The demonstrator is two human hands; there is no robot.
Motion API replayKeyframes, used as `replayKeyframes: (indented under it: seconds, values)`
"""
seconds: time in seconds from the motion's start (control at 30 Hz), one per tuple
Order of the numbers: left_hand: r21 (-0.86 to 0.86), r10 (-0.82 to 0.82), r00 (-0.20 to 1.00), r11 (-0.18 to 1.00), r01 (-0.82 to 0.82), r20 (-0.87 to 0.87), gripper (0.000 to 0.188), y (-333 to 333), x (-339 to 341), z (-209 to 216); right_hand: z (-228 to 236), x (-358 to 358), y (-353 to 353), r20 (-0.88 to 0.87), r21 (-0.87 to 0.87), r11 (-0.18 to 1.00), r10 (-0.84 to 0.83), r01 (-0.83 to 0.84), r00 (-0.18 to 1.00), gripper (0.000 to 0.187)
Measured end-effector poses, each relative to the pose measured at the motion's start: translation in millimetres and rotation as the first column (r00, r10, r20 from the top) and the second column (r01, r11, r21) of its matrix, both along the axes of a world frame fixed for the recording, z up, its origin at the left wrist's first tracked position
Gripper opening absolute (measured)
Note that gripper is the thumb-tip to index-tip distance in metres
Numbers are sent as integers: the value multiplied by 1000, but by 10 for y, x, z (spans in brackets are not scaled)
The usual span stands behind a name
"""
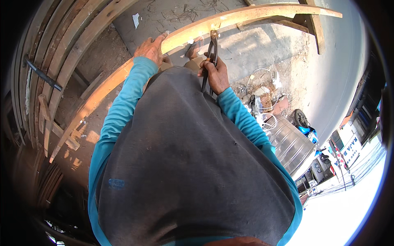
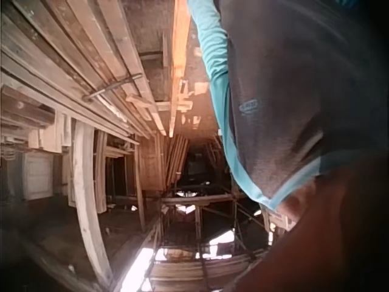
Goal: The person uses a hammer to knock nails out of a piece of wood and then pulls them out using pincers while standing over a pile of lumber.
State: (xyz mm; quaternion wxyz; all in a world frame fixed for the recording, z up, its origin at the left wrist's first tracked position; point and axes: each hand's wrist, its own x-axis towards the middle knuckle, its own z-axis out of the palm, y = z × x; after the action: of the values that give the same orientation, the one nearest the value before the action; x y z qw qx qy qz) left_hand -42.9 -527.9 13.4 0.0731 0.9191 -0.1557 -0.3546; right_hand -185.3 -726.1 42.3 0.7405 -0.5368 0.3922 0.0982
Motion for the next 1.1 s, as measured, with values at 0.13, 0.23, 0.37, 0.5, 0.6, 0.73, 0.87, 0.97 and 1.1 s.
replayKeyframes:
  seconds: [0.13, 0.23, 0.37, 0.5, 0.6, 0.73, 0.87, 0.97, 1.1]
  values:
    - [-58, 8, 994, 998, -1, 112, 82, 50, -189, -56, 386, -2, -758, -168, 24, 980, 196, -195, 966, 57]
    - [-41, -53, 988, 997, 60, 143, 74, 50, -214, -125, 492, 89, -1212, -256, 1, 948, 308, -319, 916, 59]
    - [-65, -39, 962, 996, 58, 269, 79, 63, -325, -220, 540, 226, -1581, -302, 38, 903, 419, -428, 856, 58]
    - [-97, -19, 925, 993, 60, 380, 84, 53, -406, -241, 576, 402, -1733, -342, 122, 843, 531, -524, 775, 57]
    - [-81, -9, 909, 996, 47, 418, 85, 44, -448, -243, 603, 523, -1802, -370, 153, 797, 594, -584, 714, 57]
    - [-76, -7, 903, 996, 44, 429, 86, 65, -496, -310, 634, 633, -1932, -339, 300, 819, 571, -489, 748, 53]
    - [-93, -5, 895, 994, 52, 446, 89, 52, -497, -292, 475, 568, -1963, -261, 558, 785, 475, -270, 841, 41]
    - [-92, -7, 889, 994, 55, 458, 91, 53, -520, -305, 457, 465, -1727, -349, 515, 844, 367, -151, 862, 31]
    - [-86, -24, 884, 994, 73, 467, 90, 70, -521, -341, 366, 318, -1435, -302, 445, 889, 259, -105, 917, 27]
